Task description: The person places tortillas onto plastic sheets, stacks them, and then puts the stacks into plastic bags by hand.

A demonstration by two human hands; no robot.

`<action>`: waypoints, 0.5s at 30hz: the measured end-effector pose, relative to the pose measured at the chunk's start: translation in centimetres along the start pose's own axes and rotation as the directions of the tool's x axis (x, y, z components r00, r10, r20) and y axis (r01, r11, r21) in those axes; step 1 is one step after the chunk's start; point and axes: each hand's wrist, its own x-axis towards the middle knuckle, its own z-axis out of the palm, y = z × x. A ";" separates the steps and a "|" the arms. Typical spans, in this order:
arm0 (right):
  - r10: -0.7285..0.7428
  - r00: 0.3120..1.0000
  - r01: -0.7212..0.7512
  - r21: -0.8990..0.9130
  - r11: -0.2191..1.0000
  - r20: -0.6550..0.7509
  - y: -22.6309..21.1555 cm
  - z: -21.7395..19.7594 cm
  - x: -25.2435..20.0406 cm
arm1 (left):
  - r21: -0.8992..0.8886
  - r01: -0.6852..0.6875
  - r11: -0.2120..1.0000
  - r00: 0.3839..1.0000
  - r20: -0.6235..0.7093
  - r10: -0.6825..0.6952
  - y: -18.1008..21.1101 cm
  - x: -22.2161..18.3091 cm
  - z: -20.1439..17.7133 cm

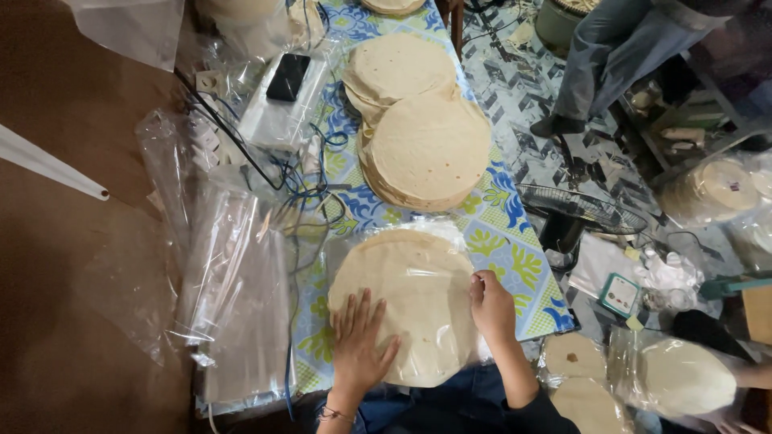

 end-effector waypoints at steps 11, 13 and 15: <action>0.021 0.999 -0.017 -0.135 0.991 0.024 1.3 -1.2 -0.1 | -0.102 0.081 0.991 0.995 -0.048 -0.086 -3.3 -0.8 0.8; -0.002 0.999 0.008 -0.105 0.994 0.052 0.8 -1.7 -0.3 | -0.128 0.097 0.987 0.993 -0.057 -0.105 -2.6 -0.5 -0.4; -0.027 0.997 0.033 -0.075 0.997 0.074 0.5 -2.2 -0.5 | -0.156 0.106 0.982 0.991 -0.069 -0.118 -2.3 -0.2 -0.7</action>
